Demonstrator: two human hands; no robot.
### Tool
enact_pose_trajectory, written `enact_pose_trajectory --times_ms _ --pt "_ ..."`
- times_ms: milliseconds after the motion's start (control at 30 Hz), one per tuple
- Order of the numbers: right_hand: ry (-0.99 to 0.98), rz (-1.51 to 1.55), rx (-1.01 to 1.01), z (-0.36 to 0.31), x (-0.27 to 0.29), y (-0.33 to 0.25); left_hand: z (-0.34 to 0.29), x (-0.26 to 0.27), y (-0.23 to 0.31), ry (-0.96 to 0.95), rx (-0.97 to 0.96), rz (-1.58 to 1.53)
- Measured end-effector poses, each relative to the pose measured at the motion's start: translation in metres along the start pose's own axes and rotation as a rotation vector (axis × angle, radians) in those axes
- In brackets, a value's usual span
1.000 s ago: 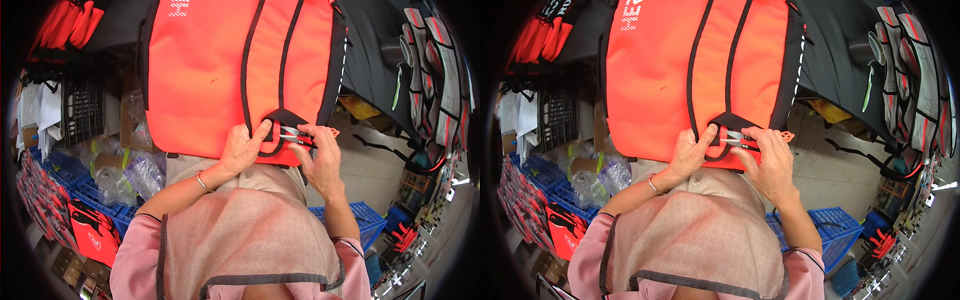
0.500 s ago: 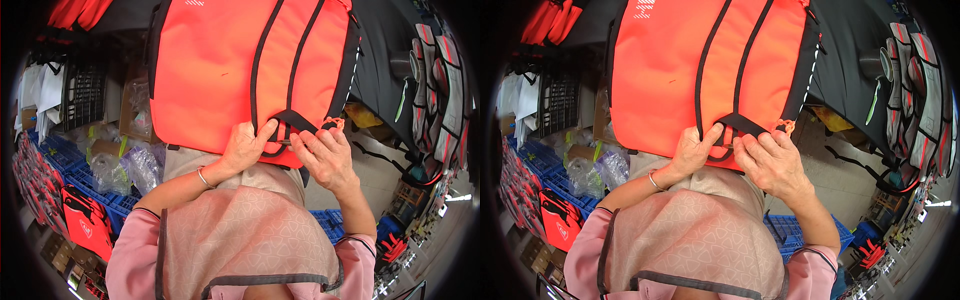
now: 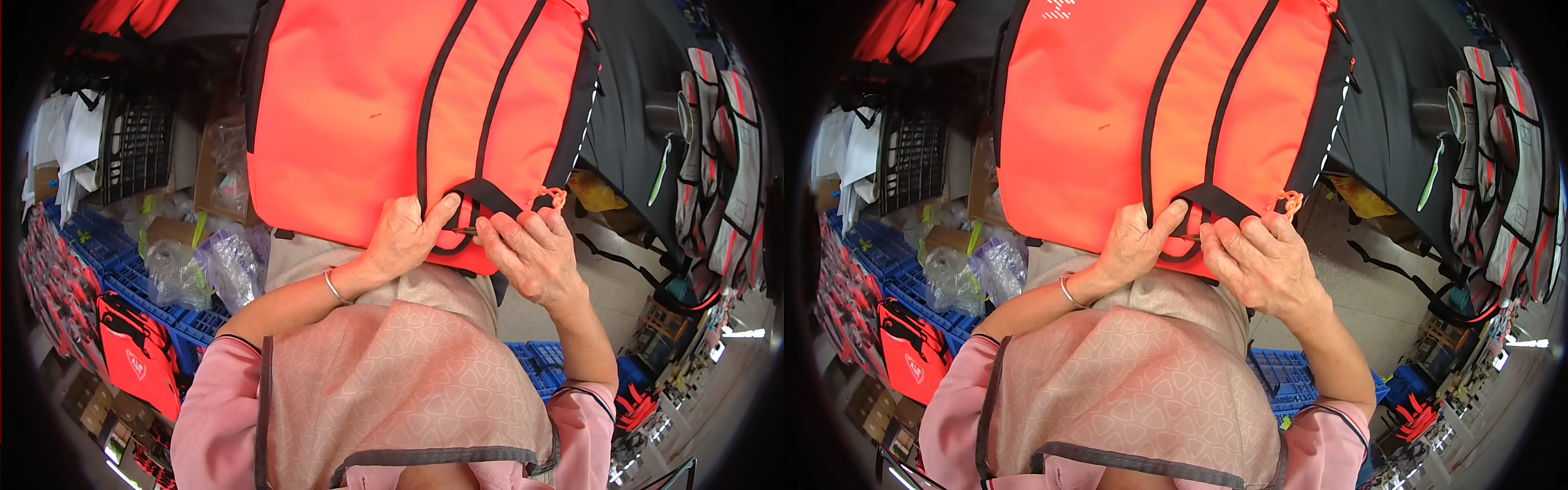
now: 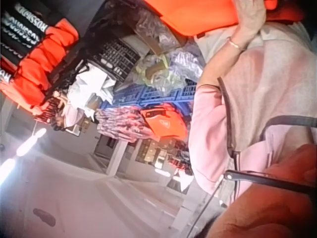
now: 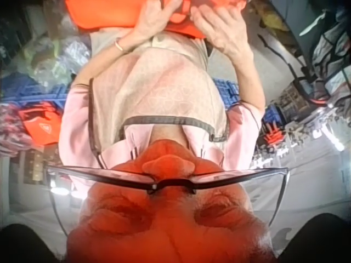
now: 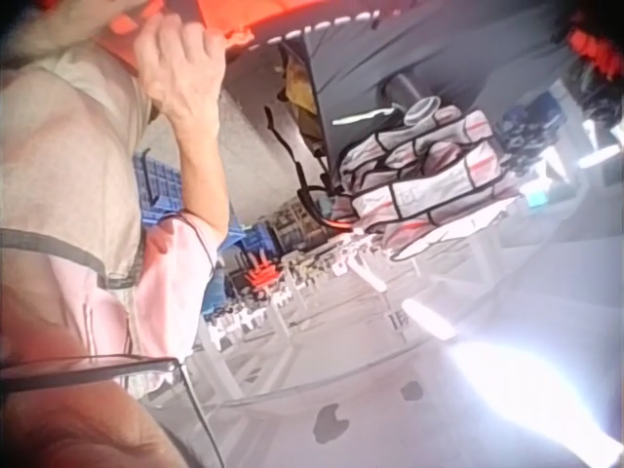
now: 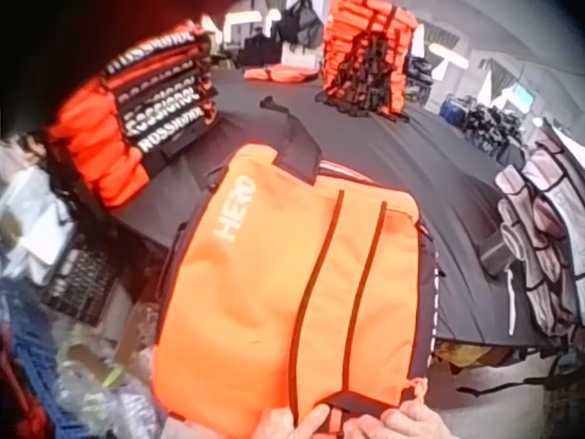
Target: The recorder is inspecting and assembling parts of backpacks at a workbench, specifically handling straps and inner linings.
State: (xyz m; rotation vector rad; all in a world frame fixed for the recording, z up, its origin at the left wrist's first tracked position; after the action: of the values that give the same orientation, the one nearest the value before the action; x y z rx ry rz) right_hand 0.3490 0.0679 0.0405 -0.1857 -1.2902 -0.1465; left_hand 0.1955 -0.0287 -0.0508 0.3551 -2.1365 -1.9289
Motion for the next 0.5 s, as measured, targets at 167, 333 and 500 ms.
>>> enact_pose_trajectory --times_ms 167,333,500 --pt "-0.028 -0.023 0.069 0.004 0.004 0.001 -0.001 0.001 -0.002 -0.009 0.002 0.048" --pt "-0.073 -0.044 0.241 0.016 0.010 0.004 -0.001 0.001 -0.004 -0.009 -0.014 0.060" --pt "-0.277 -0.120 0.571 0.035 0.015 0.004 0.000 0.002 0.003 -0.039 0.009 0.119"
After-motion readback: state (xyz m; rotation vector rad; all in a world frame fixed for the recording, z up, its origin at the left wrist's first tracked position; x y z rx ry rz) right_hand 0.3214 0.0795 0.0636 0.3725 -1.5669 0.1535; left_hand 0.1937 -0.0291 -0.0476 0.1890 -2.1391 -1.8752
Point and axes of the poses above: each hand's wrist, its own z-axis towards the middle knuckle, its own x-axis out of the back of the hand, y = z × x, the point moved 1 cm from there along z, towards the middle knuckle, and after that the axes turned 6 degrees about -x, right-handed, at the moved point
